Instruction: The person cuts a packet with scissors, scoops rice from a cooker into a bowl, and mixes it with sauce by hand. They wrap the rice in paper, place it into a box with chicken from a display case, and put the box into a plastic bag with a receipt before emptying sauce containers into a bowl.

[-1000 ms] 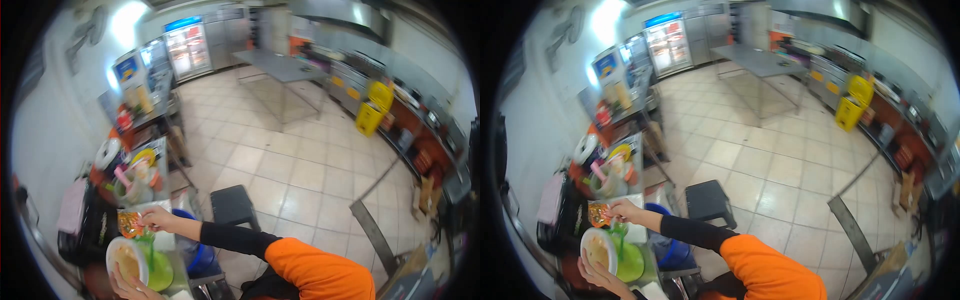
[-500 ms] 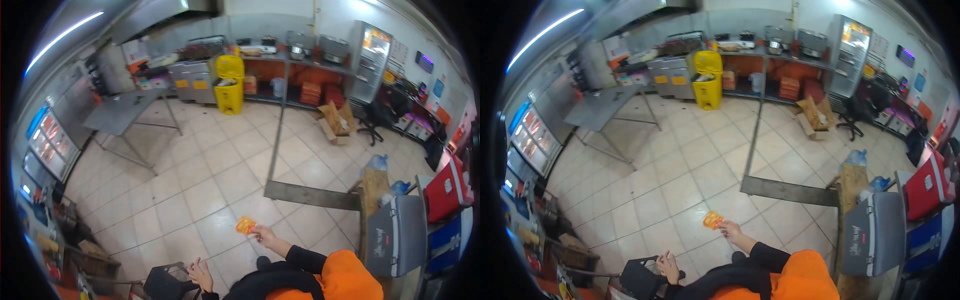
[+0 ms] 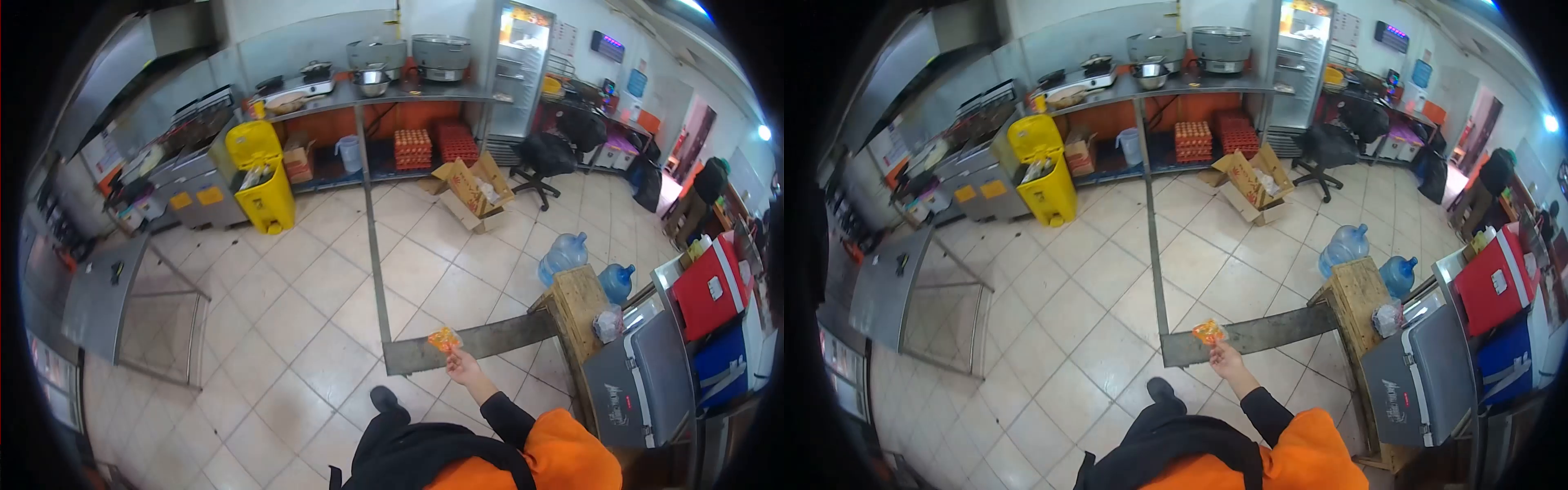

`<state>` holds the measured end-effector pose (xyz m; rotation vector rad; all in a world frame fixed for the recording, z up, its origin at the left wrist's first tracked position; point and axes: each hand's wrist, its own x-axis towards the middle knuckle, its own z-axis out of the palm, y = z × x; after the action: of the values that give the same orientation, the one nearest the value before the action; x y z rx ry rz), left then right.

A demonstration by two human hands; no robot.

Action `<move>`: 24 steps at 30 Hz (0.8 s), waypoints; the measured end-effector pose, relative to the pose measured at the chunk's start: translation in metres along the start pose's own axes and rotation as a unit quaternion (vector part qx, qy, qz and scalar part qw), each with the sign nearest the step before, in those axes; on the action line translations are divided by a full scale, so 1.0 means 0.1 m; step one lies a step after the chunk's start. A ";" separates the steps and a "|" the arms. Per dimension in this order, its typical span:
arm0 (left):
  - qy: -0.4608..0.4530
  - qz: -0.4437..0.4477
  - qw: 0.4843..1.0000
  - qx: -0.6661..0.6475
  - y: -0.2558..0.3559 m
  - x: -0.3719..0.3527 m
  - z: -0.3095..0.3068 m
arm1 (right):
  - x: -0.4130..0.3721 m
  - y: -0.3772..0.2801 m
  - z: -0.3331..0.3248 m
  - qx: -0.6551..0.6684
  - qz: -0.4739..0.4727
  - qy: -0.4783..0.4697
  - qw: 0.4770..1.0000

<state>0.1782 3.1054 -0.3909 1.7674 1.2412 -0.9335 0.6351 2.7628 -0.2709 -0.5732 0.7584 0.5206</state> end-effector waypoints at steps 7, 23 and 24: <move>0.111 0.248 0.962 0.021 2.34 1.32 -1.49 | 0.91 -0.92 0.43 0.123 -0.023 0.098 0.987; 0.132 0.171 0.974 0.070 5.27 1.38 -1.78 | 4.08 -6.18 2.46 -0.045 -0.354 0.209 0.910; 0.105 0.112 0.988 0.031 5.12 1.23 -1.64 | 4.39 -6.23 2.30 -0.099 -0.394 0.191 0.894</move>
<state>0.7221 3.1818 -0.3377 2.0479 1.1196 -0.6772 1.4040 2.5580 -0.2858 -1.1242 0.7699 -0.2882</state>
